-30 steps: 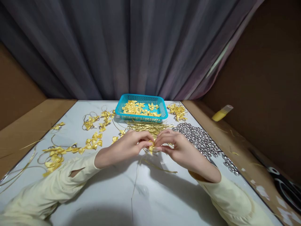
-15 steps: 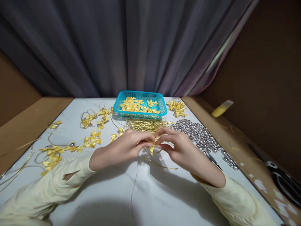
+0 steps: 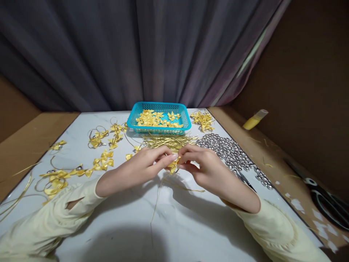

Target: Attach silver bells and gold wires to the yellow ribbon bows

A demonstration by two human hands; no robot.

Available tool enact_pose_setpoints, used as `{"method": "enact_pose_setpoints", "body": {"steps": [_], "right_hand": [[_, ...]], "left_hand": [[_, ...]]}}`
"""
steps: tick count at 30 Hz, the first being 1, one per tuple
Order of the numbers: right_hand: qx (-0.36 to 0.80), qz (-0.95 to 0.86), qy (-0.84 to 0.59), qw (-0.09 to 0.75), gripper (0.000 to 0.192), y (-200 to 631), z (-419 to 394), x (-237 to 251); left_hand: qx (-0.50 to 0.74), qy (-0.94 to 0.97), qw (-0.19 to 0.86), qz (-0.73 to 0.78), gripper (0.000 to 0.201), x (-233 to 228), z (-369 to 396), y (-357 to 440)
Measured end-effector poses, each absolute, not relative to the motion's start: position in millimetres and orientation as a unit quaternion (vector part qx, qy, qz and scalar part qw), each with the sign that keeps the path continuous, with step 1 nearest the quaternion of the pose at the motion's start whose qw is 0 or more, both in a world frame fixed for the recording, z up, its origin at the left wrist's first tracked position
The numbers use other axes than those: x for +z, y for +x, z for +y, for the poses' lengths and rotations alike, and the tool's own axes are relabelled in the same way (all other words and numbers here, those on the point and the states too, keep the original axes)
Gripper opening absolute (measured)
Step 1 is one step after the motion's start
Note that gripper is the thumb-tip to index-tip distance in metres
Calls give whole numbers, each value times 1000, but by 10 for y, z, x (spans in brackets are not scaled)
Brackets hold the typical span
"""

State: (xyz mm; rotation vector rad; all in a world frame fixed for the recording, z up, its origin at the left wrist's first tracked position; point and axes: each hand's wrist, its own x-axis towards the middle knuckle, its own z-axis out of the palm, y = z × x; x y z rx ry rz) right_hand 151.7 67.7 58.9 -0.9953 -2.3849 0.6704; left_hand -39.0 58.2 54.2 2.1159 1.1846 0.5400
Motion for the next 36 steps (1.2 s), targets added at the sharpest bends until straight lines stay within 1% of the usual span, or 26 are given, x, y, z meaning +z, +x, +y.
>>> {"method": "enact_pose_setpoints", "body": {"steps": [4,11,15,18,23,29,36], "right_hand": [[244,-869,-366,226,24,1516,663,594],[243,-866,-384,207,22,1525,635,590],[245,-867,-387,197,22,1537,626,586],[248,-868,-386,192,21,1544,639,591],[247,-866,-393,185,20,1541,663,630],[273,-847,-425,167,18,1552,660,669],[279,-850,-421,150,20,1573,653,662]], "left_hand": [[161,836,312,422,35,527,580,-372],[122,874,251,397,29,474,555,-327],[119,895,208,376,30,414,574,-325],[143,900,193,363,30,391,583,-324],[183,894,198,357,27,420,577,-303],[184,891,217,355,27,438,569,-310],[173,879,263,359,29,428,586,-320]]}}
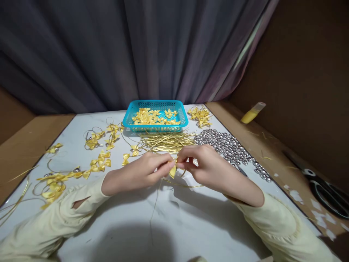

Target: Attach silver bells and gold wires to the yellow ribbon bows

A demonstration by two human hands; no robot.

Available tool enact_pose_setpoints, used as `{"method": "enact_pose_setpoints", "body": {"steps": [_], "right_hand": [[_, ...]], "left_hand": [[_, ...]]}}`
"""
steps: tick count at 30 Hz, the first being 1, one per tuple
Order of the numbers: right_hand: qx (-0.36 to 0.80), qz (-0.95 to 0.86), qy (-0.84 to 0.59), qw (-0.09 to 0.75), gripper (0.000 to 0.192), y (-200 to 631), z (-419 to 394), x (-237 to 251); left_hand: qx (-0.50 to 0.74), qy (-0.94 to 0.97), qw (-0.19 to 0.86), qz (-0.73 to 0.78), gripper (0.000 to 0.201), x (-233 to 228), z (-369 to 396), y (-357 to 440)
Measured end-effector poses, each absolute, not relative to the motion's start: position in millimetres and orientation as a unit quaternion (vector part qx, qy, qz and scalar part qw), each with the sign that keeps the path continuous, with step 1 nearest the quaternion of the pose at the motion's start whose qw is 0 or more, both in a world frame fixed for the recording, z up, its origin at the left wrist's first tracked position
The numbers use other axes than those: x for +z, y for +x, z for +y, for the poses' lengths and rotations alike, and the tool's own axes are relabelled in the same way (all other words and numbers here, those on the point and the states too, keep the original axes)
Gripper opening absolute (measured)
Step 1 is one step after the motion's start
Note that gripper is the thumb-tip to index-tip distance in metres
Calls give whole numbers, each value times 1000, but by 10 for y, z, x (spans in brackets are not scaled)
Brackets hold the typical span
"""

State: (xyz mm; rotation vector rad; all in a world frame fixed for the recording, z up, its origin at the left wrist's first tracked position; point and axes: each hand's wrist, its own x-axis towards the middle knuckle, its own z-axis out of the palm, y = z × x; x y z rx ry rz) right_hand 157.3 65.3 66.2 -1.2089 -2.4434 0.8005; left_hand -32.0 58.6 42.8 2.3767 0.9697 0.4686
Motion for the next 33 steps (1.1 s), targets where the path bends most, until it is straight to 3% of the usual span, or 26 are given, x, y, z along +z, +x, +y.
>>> {"method": "enact_pose_setpoints", "body": {"steps": [25,33], "right_hand": [[282,-852,-409,164,17,1582,654,641],[382,-821,-392,162,13,1672,759,691]], "left_hand": [[160,871,299,356,26,418,594,-308],[159,848,347,367,24,493,599,-316]]}}
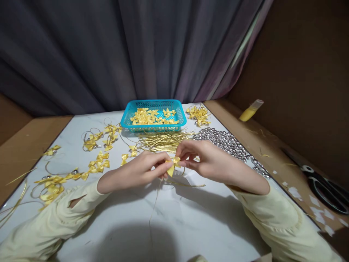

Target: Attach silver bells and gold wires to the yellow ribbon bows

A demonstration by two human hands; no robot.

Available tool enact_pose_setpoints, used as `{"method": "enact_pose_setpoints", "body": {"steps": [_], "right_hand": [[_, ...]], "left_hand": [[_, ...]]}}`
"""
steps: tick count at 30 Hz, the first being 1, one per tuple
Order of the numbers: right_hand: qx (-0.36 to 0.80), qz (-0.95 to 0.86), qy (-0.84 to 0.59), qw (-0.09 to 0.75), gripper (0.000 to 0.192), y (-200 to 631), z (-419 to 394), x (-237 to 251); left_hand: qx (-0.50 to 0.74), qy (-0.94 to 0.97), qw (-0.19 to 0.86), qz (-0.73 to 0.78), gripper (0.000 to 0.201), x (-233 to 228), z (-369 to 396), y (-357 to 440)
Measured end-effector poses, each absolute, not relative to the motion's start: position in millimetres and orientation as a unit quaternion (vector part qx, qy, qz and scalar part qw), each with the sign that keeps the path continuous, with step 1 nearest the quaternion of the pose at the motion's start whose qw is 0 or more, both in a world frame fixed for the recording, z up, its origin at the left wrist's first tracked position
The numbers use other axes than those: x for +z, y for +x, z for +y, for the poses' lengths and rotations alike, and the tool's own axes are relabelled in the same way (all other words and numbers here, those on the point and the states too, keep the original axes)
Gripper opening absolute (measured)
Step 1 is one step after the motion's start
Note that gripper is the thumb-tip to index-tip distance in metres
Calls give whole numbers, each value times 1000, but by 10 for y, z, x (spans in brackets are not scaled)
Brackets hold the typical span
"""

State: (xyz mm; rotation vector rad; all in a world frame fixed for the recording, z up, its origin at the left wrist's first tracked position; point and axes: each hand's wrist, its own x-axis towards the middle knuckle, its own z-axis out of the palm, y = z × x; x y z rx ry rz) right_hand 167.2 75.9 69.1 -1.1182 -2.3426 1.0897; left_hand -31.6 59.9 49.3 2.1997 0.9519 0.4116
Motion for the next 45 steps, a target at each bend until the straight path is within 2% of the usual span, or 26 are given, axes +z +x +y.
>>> {"method": "enact_pose_setpoints", "body": {"steps": [5,12,18,21,24,26,32,39,45], "right_hand": [[510,-760,-359,185,21,1712,852,642],[542,-739,-355,184,19,1666,856,570],[466,-764,-363,259,14,1677,827,674],[393,-770,-409,293,5,1657,782,758],[319,-796,-441,264,10,1625,713,782],[309,-818,-425,233,13,1604,679,756],[464,-775,-394,171,26,1555,735,623],[630,-654,-385,166,13,1552,868,551],[689,-588,-382,183,10,1591,916,585]], "left_hand": [[154,847,352,367,24,492,593,-343],[162,846,361,358,25,511,599,-326],[184,772,461,397,27,551,635,-349],[211,750,473,412,25,561,654,-356],[230,757,449,416,25,571,647,-358],[240,770,422,414,25,579,632,-359],[257,810,334,407,23,583,602,-376],[268,831,283,396,21,591,604,-392],[264,831,287,397,21,617,591,-429]]}}
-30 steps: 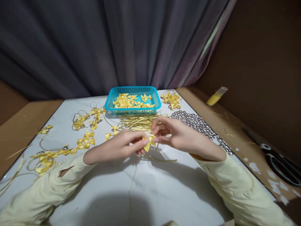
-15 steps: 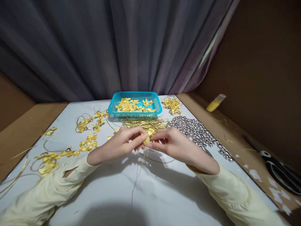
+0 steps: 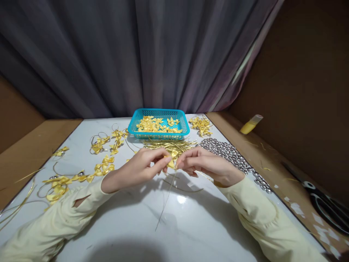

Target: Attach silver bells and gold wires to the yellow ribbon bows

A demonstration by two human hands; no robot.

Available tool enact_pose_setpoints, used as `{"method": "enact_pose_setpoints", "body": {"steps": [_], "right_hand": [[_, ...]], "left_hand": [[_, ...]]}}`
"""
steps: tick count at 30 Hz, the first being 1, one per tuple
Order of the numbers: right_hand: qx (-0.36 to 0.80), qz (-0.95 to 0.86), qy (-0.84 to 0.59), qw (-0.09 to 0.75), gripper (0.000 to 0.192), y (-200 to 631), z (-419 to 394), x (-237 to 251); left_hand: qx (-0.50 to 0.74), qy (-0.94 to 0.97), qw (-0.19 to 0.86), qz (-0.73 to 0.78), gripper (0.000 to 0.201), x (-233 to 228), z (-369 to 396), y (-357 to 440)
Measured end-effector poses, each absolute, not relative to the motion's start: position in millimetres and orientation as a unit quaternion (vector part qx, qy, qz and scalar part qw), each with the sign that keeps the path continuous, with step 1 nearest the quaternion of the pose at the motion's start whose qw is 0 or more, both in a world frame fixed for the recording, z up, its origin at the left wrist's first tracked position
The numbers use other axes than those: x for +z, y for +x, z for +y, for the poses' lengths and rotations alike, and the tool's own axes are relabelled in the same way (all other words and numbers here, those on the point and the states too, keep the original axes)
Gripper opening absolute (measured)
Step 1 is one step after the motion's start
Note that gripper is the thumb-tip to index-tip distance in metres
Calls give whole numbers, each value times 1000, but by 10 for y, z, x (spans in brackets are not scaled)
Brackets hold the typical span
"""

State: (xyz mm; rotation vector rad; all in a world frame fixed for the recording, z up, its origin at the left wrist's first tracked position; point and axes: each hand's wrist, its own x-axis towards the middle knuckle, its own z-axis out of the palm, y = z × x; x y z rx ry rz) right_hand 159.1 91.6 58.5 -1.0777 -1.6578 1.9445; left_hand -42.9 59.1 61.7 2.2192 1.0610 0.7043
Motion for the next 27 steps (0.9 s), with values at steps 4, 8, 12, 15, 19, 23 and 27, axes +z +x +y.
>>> {"method": "enact_pose_setpoints", "body": {"steps": [4,8,12,15,19,23,27], "right_hand": [[730,-548,-358,199,11,1620,931,627],[815,-451,-317,181,2,1664,963,638],[840,-446,-284,122,18,1682,961,635],[764,-547,-314,135,27,1678,934,685],[631,-660,-356,201,26,1721,897,841],[581,-696,-367,209,24,1849,876,992],[590,-690,-367,205,24,1999,854,1085]], "left_hand": [[262,831,289,397,22,607,600,-432],[261,826,292,406,22,596,621,-416],[256,823,292,414,23,589,631,-406],[256,823,292,414,23,589,626,-413],[257,822,294,414,24,593,622,-435],[256,818,300,419,24,602,637,-453],[245,821,294,423,25,600,657,-461]]}}
